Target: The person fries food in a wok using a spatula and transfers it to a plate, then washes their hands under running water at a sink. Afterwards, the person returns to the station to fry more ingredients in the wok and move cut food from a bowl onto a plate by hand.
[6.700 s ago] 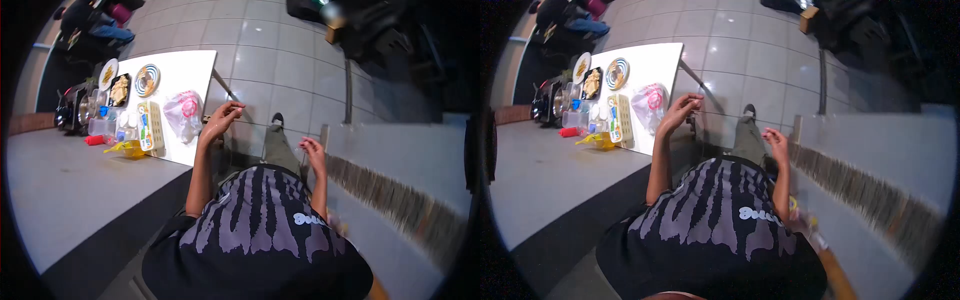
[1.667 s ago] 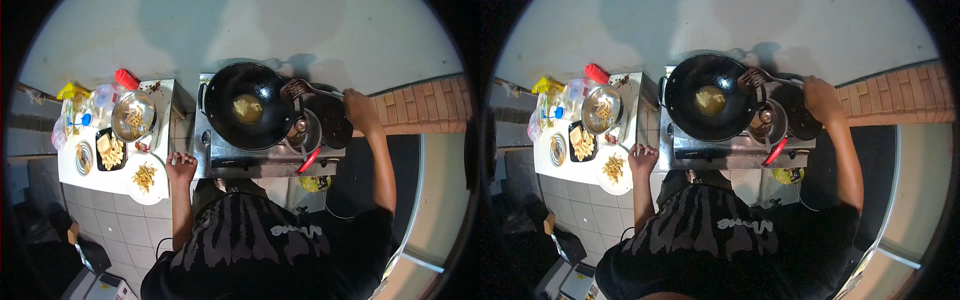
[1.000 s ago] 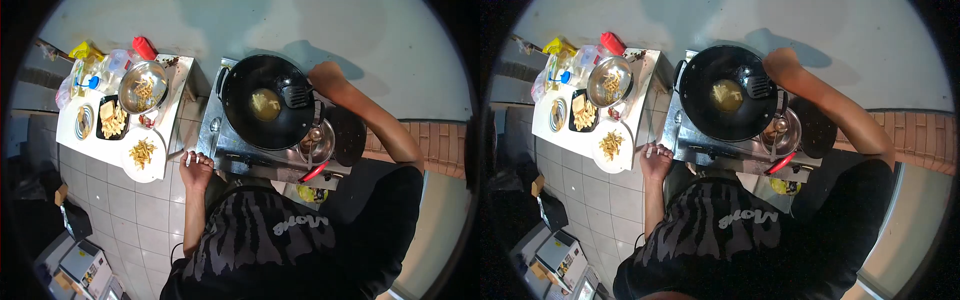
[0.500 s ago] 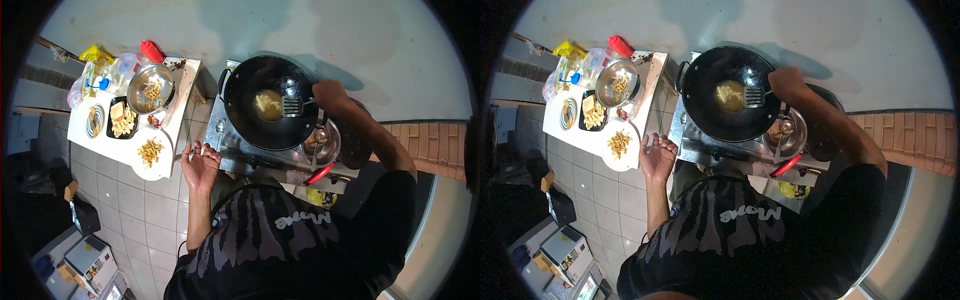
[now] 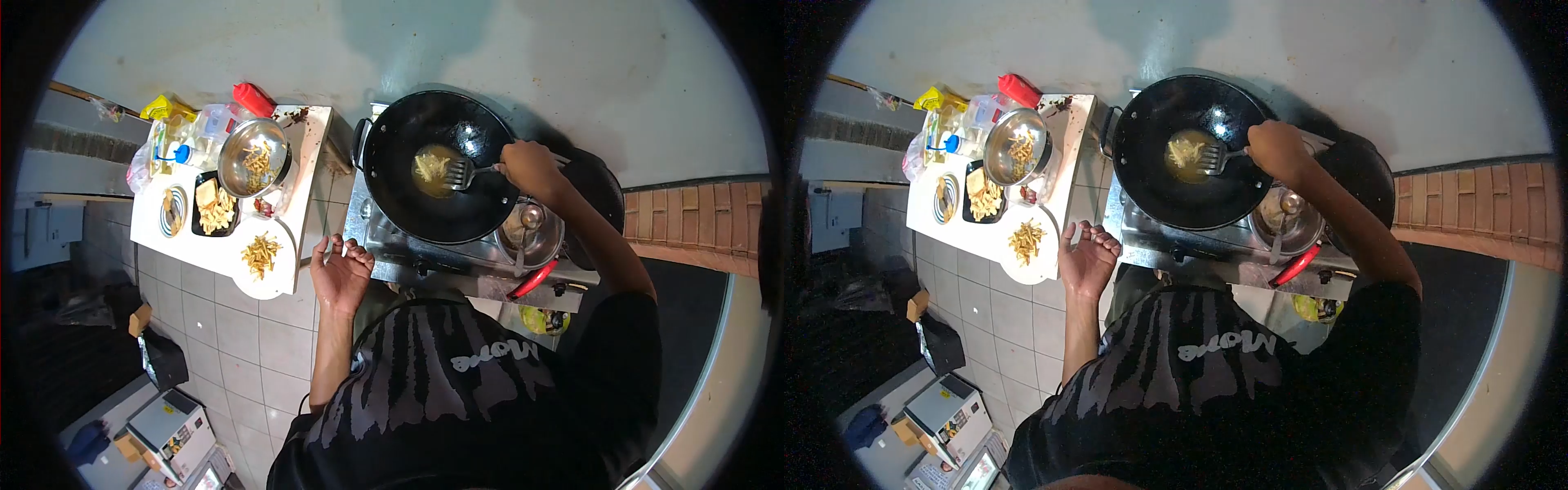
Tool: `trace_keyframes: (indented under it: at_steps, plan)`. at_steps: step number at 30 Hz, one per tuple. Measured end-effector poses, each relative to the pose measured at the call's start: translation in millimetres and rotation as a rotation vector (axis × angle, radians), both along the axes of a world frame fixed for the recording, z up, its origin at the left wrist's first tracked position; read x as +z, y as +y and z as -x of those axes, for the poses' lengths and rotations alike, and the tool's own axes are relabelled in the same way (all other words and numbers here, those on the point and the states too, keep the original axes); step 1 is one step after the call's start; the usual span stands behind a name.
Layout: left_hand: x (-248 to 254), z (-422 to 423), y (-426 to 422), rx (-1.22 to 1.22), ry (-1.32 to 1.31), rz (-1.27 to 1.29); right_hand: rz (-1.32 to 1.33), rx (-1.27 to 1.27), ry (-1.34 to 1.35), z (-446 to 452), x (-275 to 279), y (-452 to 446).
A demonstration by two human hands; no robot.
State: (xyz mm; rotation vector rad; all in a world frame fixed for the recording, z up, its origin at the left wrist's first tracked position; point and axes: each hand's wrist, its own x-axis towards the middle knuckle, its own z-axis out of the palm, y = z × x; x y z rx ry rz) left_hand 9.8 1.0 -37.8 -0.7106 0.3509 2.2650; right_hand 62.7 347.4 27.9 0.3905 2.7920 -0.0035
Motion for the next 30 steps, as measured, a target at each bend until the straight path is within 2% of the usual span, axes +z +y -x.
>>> trace_keyframes:
  at_steps: [10, 30]
  plan:
    - [2.0, -0.5, -0.4, 0.011, -0.007, 0.057, 0.055, 0.079, 0.047, 3.1, -22.6, 16.2]
    - [-4.9, -9.0, 5.1, -0.019, 0.007, 0.023, 0.101, 0.147, 0.099, 17.1, -27.0, 18.2]
